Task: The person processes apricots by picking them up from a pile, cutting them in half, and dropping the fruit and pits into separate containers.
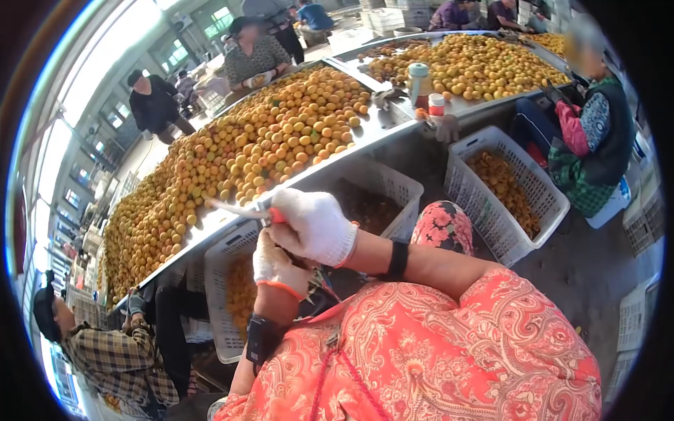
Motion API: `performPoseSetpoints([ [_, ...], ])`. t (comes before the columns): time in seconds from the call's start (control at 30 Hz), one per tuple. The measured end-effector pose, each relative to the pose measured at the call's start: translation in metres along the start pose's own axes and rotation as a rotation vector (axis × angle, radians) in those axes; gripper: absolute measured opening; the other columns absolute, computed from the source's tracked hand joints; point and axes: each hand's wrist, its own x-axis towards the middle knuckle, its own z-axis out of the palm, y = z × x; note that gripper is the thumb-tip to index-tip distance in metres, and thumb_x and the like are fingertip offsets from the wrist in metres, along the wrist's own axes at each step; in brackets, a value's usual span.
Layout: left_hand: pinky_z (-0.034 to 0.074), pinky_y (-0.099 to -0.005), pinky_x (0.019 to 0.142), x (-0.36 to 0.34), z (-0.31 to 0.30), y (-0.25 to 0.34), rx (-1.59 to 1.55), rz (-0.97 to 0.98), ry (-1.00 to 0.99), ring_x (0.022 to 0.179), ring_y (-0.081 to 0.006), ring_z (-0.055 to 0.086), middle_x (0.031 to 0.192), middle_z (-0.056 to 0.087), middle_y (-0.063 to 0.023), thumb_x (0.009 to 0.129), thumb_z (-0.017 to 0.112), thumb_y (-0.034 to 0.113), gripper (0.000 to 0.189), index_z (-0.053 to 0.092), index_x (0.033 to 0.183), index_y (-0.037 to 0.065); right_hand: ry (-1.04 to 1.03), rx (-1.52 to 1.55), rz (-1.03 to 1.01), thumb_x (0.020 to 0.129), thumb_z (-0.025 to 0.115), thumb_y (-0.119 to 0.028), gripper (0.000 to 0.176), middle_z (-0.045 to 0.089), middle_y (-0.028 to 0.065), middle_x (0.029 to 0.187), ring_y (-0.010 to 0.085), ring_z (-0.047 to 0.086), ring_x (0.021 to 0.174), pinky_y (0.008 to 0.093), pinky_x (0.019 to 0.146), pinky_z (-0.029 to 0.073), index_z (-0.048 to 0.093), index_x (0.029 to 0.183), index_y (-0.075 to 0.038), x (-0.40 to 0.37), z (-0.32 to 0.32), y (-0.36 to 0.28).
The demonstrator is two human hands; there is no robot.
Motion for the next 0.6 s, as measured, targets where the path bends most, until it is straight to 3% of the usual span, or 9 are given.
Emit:
performPoseSetpoints([
  [0.07, 0.048, -0.0303, 0.062, 0.000, 0.002, -0.010, 0.068, 0.104, -0.121, 0.077, -0.0170, 0.061, 0.092, 0.065, -0.0027, 0.094, 0.055, 0.033, 0.021, 0.063, 0.097, 0.014, 0.011, -0.095, -0.178, 0.079, 0.070, -0.024, 0.021, 0.058, 0.0136, 0.082, 0.0362, 0.062, 0.069, 0.0437, 0.060, 0.051, 0.057, 0.084, -0.008, -0.001, 0.006, 0.007],
  [0.13, 0.043, -0.0265, 0.054, -0.003, 0.003, -0.008, 0.140, 0.232, -0.264, 0.069, -0.0134, 0.057, 0.089, 0.063, -0.0036, 0.101, 0.048, 0.025, 0.018, 0.060, 0.097, 0.012, -0.120, -0.125, -0.020, 0.083, 0.070, -0.031, 0.028, 0.059, 0.0140, 0.087, 0.0376, 0.063, 0.072, 0.0432, 0.063, 0.051, 0.060, 0.091, -0.007, -0.004, 0.000, 0.002],
  [0.2, 0.036, -0.0260, 0.045, -0.017, 0.004, 0.001, 0.243, 0.065, -0.265, 0.057, -0.0121, 0.052, 0.078, 0.060, -0.0011, 0.102, 0.047, 0.031, 0.023, 0.059, 0.094, 0.014, 0.042, -0.091, 0.061, 0.085, 0.069, -0.035, 0.031, 0.062, 0.0160, 0.086, 0.0394, 0.064, 0.076, 0.0437, 0.066, 0.052, 0.061, 0.095, -0.006, -0.002, -0.008, 0.006],
  [0.23, 0.034, -0.0253, 0.041, -0.023, 0.024, 0.009, 0.014, -0.146, -0.099, 0.053, -0.0112, 0.051, 0.070, 0.058, 0.0022, 0.102, 0.047, 0.035, 0.025, 0.060, 0.093, 0.016, -0.004, -0.009, 0.269, 0.088, 0.068, -0.034, 0.030, 0.064, 0.0182, 0.085, 0.0402, 0.065, 0.081, 0.0436, 0.069, 0.052, 0.062, 0.097, -0.006, 0.000, -0.017, 0.004],
  [0.27, 0.034, -0.0253, 0.041, -0.020, 0.031, 0.007, 0.026, -0.141, -0.118, 0.053, -0.0112, 0.051, 0.070, 0.058, 0.0022, 0.102, 0.047, 0.035, 0.025, 0.060, 0.093, 0.016, 0.013, -0.018, 0.258, 0.088, 0.068, -0.034, 0.030, 0.064, 0.0182, 0.085, 0.0402, 0.065, 0.081, 0.0436, 0.069, 0.052, 0.062, 0.097, -0.006, -0.001, -0.019, 0.007],
  [0.33, 0.030, -0.0230, 0.035, -0.012, 0.041, 0.000, 0.155, 0.081, -0.051, 0.046, -0.0097, 0.049, 0.073, 0.059, 0.0029, 0.103, 0.045, 0.046, 0.030, 0.060, 0.109, 0.021, -0.155, 0.254, 0.464, 0.093, 0.063, -0.019, 0.016, 0.062, 0.0095, 0.083, 0.0141, 0.059, 0.075, 0.0324, 0.070, 0.050, 0.059, 0.097, -0.003, -0.009, -0.018, 0.017],
  [0.37, 0.029, -0.0199, 0.034, -0.006, 0.035, -0.002, 0.235, 0.130, -0.145, 0.045, -0.0084, 0.050, 0.075, 0.059, 0.0042, 0.102, 0.047, 0.043, 0.028, 0.060, 0.108, 0.019, -0.162, 0.315, 0.441, 0.095, 0.060, -0.015, 0.013, 0.059, 0.0054, 0.080, 0.0085, 0.054, 0.079, 0.0307, 0.072, 0.049, 0.057, 0.096, -0.003, -0.011, -0.020, 0.017],
  [0.5, 0.025, -0.0219, 0.033, 0.003, 0.034, -0.010, 0.318, 0.243, -0.018, 0.039, -0.0091, 0.042, 0.056, 0.048, 0.0032, 0.101, 0.052, 0.040, 0.026, 0.058, 0.092, 0.016, -0.103, 0.286, 0.473, 0.096, 0.057, -0.012, 0.011, 0.056, 0.0132, 0.078, 0.0132, 0.053, 0.074, 0.0342, 0.069, 0.048, 0.053, 0.093, -0.002, -0.012, -0.024, 0.011],
  [0.6, 0.027, -0.0231, 0.034, -0.006, 0.034, -0.006, 0.282, 0.193, -0.129, 0.040, -0.0108, 0.043, 0.056, 0.047, 0.0022, 0.100, 0.053, 0.041, 0.029, 0.055, 0.086, 0.015, -0.013, 0.395, 0.411, 0.096, 0.058, -0.013, 0.011, 0.056, 0.0144, 0.077, 0.0171, 0.054, 0.070, 0.0354, 0.068, 0.048, 0.053, 0.094, -0.003, -0.017, -0.017, 0.010],
])
